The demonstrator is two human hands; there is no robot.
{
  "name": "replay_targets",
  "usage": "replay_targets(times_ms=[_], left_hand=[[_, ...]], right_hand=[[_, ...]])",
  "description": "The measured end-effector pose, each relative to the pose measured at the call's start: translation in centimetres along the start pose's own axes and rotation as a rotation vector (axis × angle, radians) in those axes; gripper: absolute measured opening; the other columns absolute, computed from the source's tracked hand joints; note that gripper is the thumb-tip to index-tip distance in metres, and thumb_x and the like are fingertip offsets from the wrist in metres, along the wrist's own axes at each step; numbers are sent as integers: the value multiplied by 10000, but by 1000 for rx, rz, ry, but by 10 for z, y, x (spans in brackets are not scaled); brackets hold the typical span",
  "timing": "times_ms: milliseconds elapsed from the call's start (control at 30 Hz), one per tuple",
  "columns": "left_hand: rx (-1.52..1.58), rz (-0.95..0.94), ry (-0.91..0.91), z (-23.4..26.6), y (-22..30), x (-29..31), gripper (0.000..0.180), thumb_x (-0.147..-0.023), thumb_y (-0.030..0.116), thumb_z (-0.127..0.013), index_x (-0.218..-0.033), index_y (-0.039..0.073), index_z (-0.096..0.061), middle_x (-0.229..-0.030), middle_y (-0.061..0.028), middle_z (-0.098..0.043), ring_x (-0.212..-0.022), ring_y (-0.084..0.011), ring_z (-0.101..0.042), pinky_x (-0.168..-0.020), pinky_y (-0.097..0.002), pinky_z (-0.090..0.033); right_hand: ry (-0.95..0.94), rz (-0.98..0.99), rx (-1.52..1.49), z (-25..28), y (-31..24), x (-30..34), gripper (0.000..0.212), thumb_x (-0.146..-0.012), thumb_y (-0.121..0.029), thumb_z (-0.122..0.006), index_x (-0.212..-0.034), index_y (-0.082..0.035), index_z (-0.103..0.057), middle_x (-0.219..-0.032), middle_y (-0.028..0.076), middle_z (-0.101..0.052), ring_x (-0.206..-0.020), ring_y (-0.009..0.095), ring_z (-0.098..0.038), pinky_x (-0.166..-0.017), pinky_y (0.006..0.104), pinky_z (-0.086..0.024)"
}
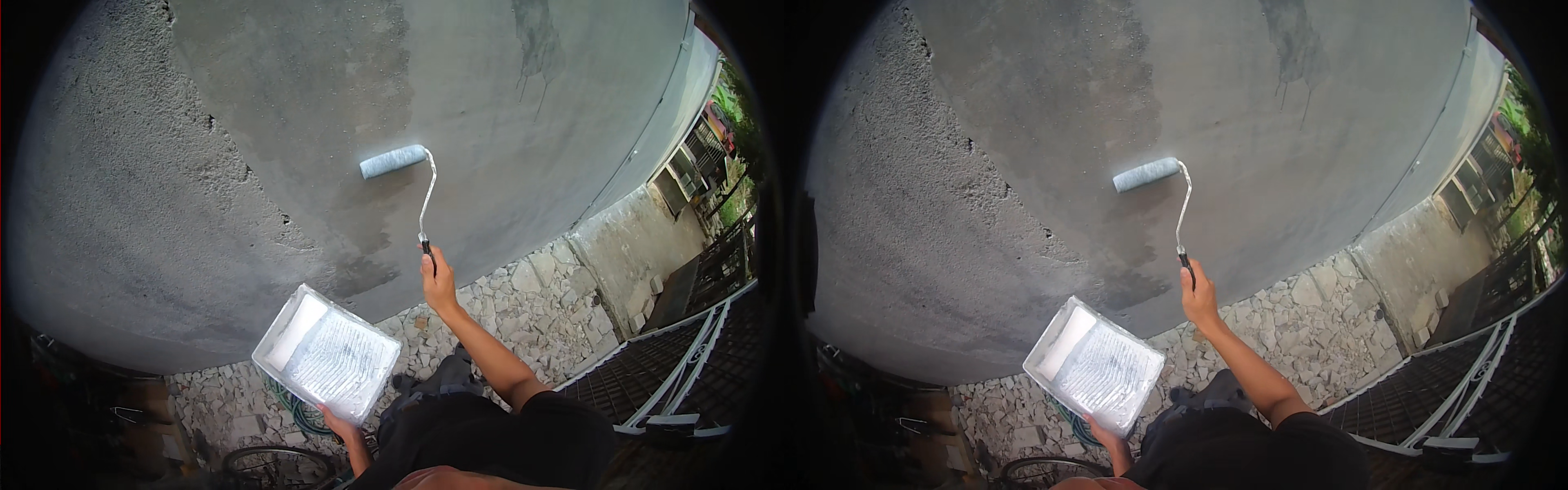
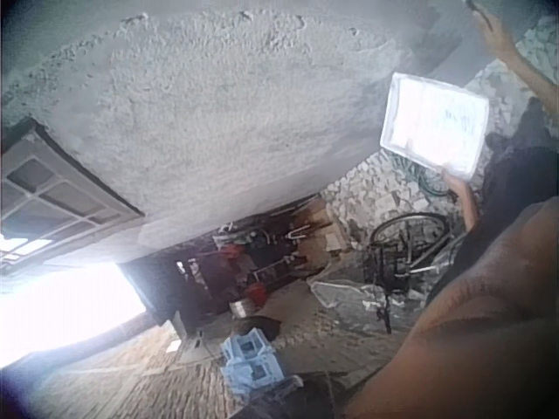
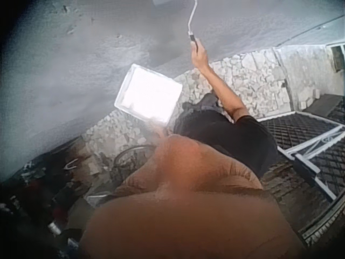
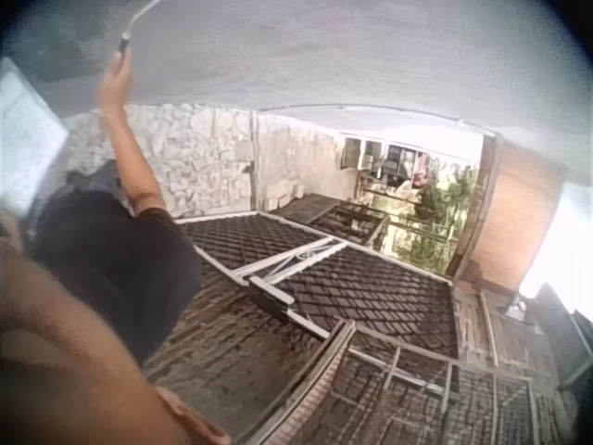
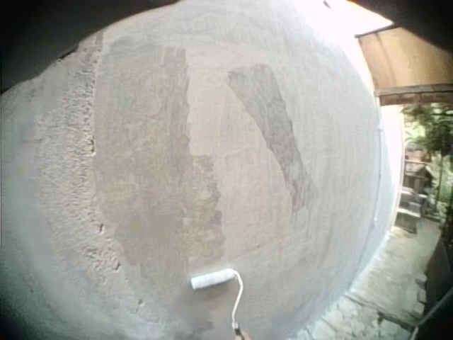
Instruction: Applying a layer of grey paint to a concrete wall using a paint roller and a paint tray.
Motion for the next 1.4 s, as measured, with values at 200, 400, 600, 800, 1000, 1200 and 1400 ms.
replay_targets(times_ms=[200,400,600,800,1000,1200,1400], left_hand=[[-48,36,33,-13,15,11,853,-1148,589,-403,-1572,-151,-387,-1602,-270,-475,-1402,-380,-539,-1184,-452,-421],[-43,26,52,-7,15,20,860,-1147,591,-400,-1584,-150,-369,-1632,-272,-441,-1441,-388,-509,-1216,-463,-393],[-30,17,82,-1,14,28,879,-1142,604,-401,-1589,-152,-356,-1644,-263,-430,-1451,-389,-500,-1226,-467,-381],[11,14,81,0,17,32,883,-1140,611,-396,-1581,-154,-366,-1633,-271,-439,-1452,-393,-502,-1223,-478,-388],[4,6,104,11,5,25,895,-1135,622,-403,-1573,-159,-373,-1613,-289,-455,-1428,-394,-526,-1210,-473,-408],[-46,-10,111,4,8,28,897,-1133,619,-418,-1560,-170,-385,-1603,-290,-464,-1419,-395,-533,-1202,-469,-418],[-29,23,128,5,6,31,880,-1139,608,-412,-1577,-155,-376,-1622,-280,-447,-1438,-389,-515,-1220,-464,-398]], right_hand=[[60,166,-105,8,-117,-77,400,-1164,-360,-500,-1373,-44,-628,-693,-19,-483,-621,72,-466,-587,275,-386],[28,48,38,6,-35,-26,365,-1138,-299,-548,-1368,-25,-620,-783,175,-655,-660,314,-654,-647,407,-503],[-49,-167,212,-3,120,83,324,-1119,-274,-567,-1367,-71,-617,-843,262,-708,-808,495,-714,-684,532,-528],[-141,-289,364,2,192,127,321,-1122,-322,-546,-1358,-115,-614,-868,270,-721,-862,520,-709,-721,577,-529],[-202,-370,384,15,213,142,363,-1123,-352,-539,-1402,-130,-607,-895,261,-739,-907,510,-718,-787,567,-546],[-107,-206,192,3,146,99,344,-1113,-310,-579,-1366,-85,-637,-863,238,-725,-854,473,-725,-740,511,-541],[-99,-58,19,-23,3,20,319,-1107,-279,-608,-1329,-54,-646,-810,209,-673,-727,403,-688,-676,439,-517]])
Point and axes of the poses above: each hand's wrist, its own x-axis away from the middle knuckle, its own z-axis out of the back of the hand, y = z × x, the point moved 10 cm from there along -x, towards the middle knuckle
